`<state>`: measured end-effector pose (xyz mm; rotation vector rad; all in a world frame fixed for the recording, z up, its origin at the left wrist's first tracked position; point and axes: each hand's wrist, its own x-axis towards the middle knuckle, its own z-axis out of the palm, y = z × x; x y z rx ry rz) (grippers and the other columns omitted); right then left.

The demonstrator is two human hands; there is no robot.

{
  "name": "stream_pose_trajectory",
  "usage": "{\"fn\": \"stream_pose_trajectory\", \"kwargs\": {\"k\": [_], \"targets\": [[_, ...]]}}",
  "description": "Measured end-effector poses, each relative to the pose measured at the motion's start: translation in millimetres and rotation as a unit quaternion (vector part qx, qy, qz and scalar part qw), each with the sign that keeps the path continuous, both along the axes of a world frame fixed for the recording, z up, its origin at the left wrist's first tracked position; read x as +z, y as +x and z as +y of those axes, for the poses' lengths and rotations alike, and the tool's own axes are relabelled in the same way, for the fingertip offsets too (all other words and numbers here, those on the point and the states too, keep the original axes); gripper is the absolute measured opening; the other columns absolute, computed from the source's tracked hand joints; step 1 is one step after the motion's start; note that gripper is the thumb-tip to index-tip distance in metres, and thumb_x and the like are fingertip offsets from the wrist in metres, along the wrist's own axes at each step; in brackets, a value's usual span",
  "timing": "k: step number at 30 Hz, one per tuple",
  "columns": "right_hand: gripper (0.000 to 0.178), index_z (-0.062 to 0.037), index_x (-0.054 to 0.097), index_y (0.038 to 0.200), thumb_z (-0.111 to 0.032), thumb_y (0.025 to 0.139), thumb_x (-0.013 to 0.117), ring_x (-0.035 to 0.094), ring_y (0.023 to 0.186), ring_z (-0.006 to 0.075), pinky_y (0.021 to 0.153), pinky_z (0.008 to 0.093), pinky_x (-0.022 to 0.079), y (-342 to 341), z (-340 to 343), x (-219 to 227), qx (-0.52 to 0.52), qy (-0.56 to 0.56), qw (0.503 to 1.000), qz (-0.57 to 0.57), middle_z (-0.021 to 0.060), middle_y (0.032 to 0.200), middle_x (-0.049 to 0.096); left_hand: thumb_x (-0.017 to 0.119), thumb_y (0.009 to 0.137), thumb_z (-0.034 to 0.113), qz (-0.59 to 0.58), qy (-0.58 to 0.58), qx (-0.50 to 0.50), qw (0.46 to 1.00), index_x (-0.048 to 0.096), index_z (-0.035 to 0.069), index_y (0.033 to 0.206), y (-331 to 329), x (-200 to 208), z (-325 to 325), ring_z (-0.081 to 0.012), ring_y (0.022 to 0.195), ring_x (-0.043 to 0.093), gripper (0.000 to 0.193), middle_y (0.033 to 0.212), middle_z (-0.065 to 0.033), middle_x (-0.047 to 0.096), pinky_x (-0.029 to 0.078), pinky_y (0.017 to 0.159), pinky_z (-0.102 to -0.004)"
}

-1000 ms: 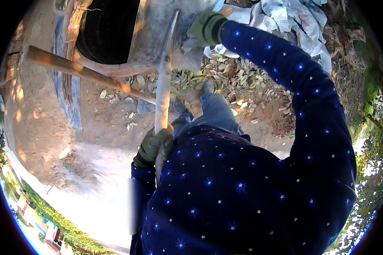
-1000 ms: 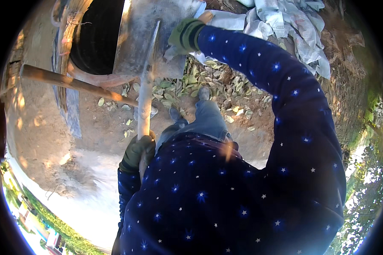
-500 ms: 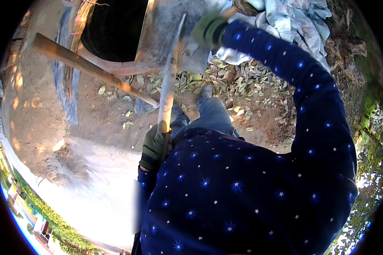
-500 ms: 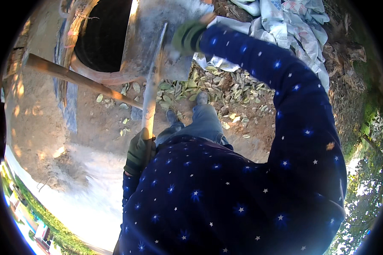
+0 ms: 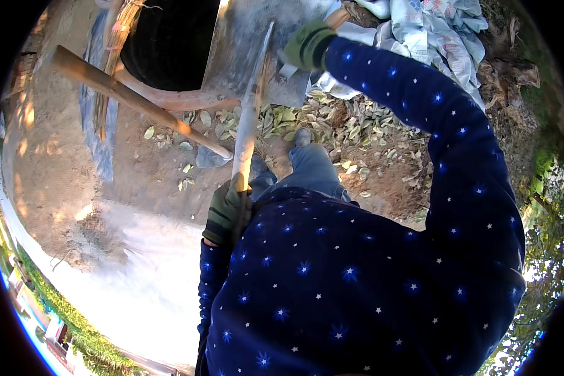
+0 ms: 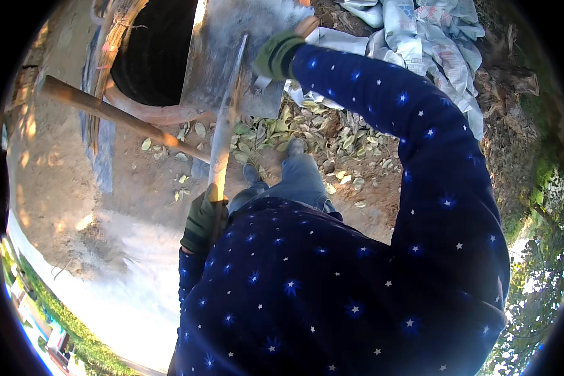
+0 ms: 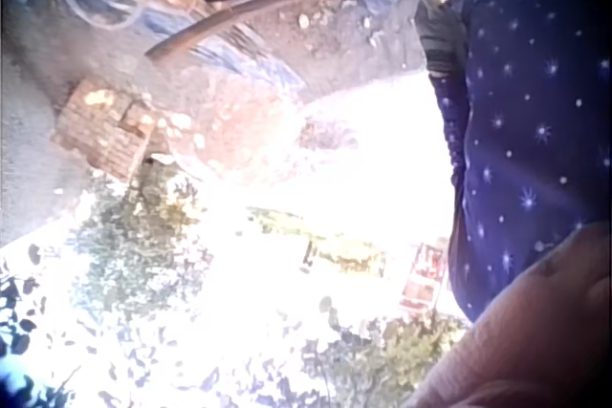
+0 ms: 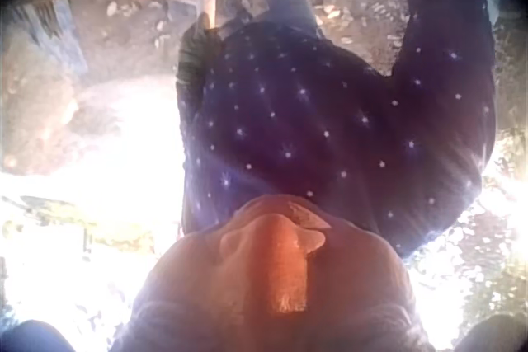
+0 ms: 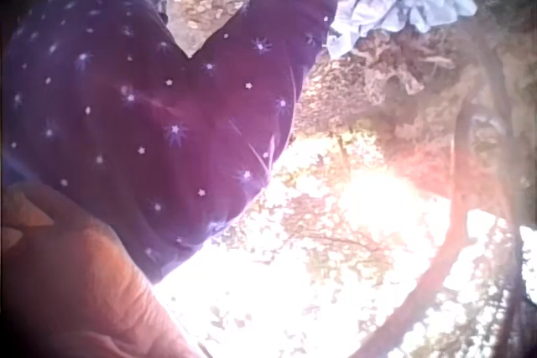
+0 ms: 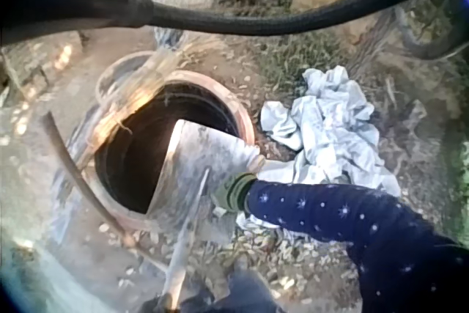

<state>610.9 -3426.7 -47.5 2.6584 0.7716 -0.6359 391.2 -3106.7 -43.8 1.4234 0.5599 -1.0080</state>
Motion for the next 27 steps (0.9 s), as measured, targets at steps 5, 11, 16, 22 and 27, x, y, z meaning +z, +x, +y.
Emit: {"fn": "stream_pose_trajectory", "kwargs": {"k": [5,11,16,22,27], "targets": [[0.045,-0.0123,0.064,0.124,-0.046,0.098,0.049,0.073,0.079,0.0241,0.073,0.0426,0.057,-1,20,-24,0.022,-0.071,0.993,0.094,0.0077,0.099,0.074,0.049,0.099,0.059,0.013,-0.009,0.006,1.0,0.057,0.006,0.096,-1,-1,-4,-0.0116,0.045,0.048,0.054,0.062,-0.0019,0.053,0.038,0.041,-0.0257],[0.032,-0.011,0.067,0.111,-0.036,0.098,0.052,0.072,0.077,0.0233,0.07,0.0372,0.057,5,16,1,-0.033,-0.019,0.994,0.104,0.007,0.091,0.073,0.05,0.099,0.06,-0.018,0.001,-0.025,1.0,0.057,0.005,0.095,1,0,-10,-0.0116,0.045,0.048,0.055,0.062,-0.0018,0.053,0.037,0.041,-0.0255],[0.016,-0.0097,0.07,0.099,-0.022,0.095,0.06,0.071,0.076,0.0166,0.066,0.0332,0.056,-2,22,2,0.035,-0.049,0.997,0.039,0.0057,0.084,0.072,0.053,0.098,0.057,-0.025,0.0,-0.006,1.0,0.057,0.006,0.093,-4,2,-12,-0.011,0.044,0.046,0.051,0.061,-0.001,0.052,0.035,0.04,-0.0254],[0.027,-0.0086,0.066,0.116,-0.025,0.099,0.054,0.068,0.068,0.0183,0.064,0.0372,0.059,14,16,35,0.037,-0.077,0.989,0.125,0.0086,0.082,0.068,0.053,0.098,0.056,-0.007,0.007,0.016,1.0,0.058,0.007,0.093,-3,8,-17,-0.0098,0.044,0.044,0.049,0.06,0.0,0.051,0.034,0.04,-0.0247],[0.021,-0.0151,0.069,0.104,-0.032,0.095,0.06,0.067,0.069,0.0198,0.065,0.0358,0.056,0,27,8,0.005,-0.074,0.994,0.084,0.0002,0.085,0.07,0.053,0.099,0.056,0.002,-0.028,0.016,0.999,0.058,0.008,0.092,-3,-4,-11,-0.0089,0.044,0.045,0.049,0.061,0.0009,0.052,0.035,0.04,-0.0237]]}}
